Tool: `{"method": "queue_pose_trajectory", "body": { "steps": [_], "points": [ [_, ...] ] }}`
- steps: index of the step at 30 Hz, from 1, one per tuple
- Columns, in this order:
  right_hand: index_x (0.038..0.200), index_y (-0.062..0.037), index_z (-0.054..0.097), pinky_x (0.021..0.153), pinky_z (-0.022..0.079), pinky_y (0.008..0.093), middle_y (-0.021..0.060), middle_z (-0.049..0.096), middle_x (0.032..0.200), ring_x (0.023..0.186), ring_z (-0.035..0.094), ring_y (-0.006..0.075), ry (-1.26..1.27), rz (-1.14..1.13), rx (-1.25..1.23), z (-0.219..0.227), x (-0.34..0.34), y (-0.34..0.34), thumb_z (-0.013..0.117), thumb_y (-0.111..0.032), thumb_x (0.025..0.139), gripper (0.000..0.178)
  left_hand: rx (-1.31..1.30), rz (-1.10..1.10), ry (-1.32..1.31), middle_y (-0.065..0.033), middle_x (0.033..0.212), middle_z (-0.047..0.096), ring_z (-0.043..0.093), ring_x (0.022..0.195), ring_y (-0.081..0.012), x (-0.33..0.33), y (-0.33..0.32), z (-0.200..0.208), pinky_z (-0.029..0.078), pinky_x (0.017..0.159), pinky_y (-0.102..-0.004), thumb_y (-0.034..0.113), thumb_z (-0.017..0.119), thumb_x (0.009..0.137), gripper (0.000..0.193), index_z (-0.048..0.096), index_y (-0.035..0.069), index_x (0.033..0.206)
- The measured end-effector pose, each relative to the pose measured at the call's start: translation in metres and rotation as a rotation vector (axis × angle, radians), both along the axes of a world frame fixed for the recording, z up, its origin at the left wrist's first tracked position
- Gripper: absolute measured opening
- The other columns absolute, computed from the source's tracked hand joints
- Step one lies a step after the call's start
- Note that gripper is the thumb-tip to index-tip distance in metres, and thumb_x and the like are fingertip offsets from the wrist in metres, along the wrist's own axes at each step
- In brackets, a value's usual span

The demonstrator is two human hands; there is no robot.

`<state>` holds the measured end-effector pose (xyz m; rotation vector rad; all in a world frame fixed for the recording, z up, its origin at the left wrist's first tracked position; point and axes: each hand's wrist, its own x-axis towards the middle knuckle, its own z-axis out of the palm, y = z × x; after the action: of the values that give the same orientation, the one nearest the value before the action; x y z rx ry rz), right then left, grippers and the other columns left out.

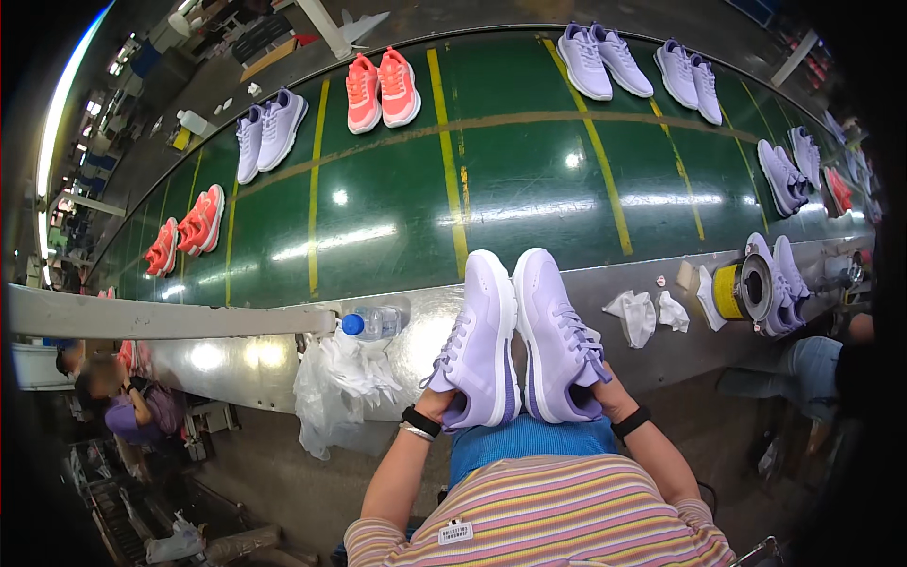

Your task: Clean and inspect shoes on an assembly line.

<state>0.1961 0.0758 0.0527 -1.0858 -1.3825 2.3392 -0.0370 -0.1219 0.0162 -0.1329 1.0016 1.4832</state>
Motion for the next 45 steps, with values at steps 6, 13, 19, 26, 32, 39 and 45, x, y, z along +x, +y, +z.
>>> {"method": "queue_pose_trajectory", "body": {
  "steps": [6, 13, 19, 26, 32, 39, 45],
  "points": [
    [0.122, -0.0047, 0.049, 0.091, 0.040, 0.0268, 0.0035, 0.053, 0.116, 0.104, 0.049, 0.0116, 0.018, -0.043, -0.029, 0.001, 0.002, -0.003, 0.050, -0.018, 0.092, 0.032, 0.061, -0.062, -0.029, -0.0092, 0.127, 0.049, 0.051, 0.111, -0.0198, -0.006, -0.004, -0.006, 0.043, 0.095, -0.0331, 0.021, 0.056, 0.090, 0.047, 0.040, 0.006, 0.132],
    [0.119, -0.0043, 0.051, 0.089, 0.042, 0.0270, 0.0030, 0.056, 0.112, 0.100, 0.052, 0.0113, 0.033, -0.062, -0.023, 0.004, -0.003, -0.006, 0.050, -0.020, 0.092, 0.032, 0.087, -0.034, -0.073, -0.0078, 0.126, 0.050, 0.050, 0.113, -0.0185, -0.012, -0.004, 0.005, 0.041, 0.096, -0.0324, 0.030, 0.057, 0.089, 0.052, 0.039, 0.007, 0.132],
    [0.120, -0.0026, 0.050, 0.088, 0.043, 0.0267, 0.0048, 0.057, 0.112, 0.101, 0.054, 0.0131, 0.031, -0.056, -0.013, 0.010, -0.010, -0.004, 0.057, -0.016, 0.088, 0.035, -0.082, -0.175, 0.240, -0.0081, 0.119, 0.053, 0.055, 0.104, -0.0197, -0.017, -0.010, 0.005, 0.047, 0.088, -0.0324, 0.007, 0.055, 0.085, 0.046, 0.042, 0.002, 0.128],
    [0.124, -0.0035, 0.048, 0.090, 0.043, 0.0282, 0.0049, 0.055, 0.117, 0.104, 0.053, 0.0139, -0.017, -0.082, -0.194, 0.005, -0.015, -0.008, 0.059, -0.017, 0.087, 0.041, -0.193, -0.262, 0.323, -0.0122, 0.111, 0.060, 0.059, 0.097, -0.0188, -0.020, -0.012, 0.009, 0.047, 0.085, -0.0313, 0.005, 0.048, 0.086, 0.031, 0.053, -0.004, 0.115],
    [0.130, -0.0046, 0.041, 0.093, 0.043, 0.0306, 0.0082, 0.052, 0.122, 0.109, 0.052, 0.0172, 0.083, -0.140, -0.316, 0.001, -0.012, -0.014, 0.052, -0.016, 0.091, 0.043, -0.141, -0.168, 0.181, -0.0118, 0.108, 0.061, 0.058, 0.096, -0.0194, -0.018, -0.016, 0.002, 0.045, 0.086, -0.0304, 0.003, 0.050, 0.079, 0.031, 0.056, -0.005, 0.109],
    [0.132, -0.0041, 0.037, 0.092, 0.046, 0.0331, 0.0125, 0.053, 0.119, 0.105, 0.056, 0.0211, 0.104, -0.275, -0.593, 0.004, -0.021, -0.010, 0.045, -0.006, 0.091, 0.042, -0.137, -0.136, 0.164, -0.0114, 0.104, 0.062, 0.059, 0.093, -0.0192, -0.021, -0.016, 0.013, 0.046, 0.085, -0.0301, 0.001, 0.051, 0.079, 0.029, 0.058, -0.003, 0.107],
    [0.129, -0.0032, 0.041, 0.091, 0.046, 0.0320, 0.0133, 0.054, 0.118, 0.104, 0.056, 0.0214, 0.110, -0.229, -0.581, -0.007, -0.015, -0.008, 0.046, -0.006, 0.090, 0.039, -0.158, -0.189, 0.211, -0.0094, 0.102, 0.062, 0.059, 0.091, -0.0193, -0.028, -0.018, 0.011, 0.047, 0.083, -0.0298, -0.001, 0.055, 0.075, 0.031, 0.058, -0.003, 0.105]
  ]
}}
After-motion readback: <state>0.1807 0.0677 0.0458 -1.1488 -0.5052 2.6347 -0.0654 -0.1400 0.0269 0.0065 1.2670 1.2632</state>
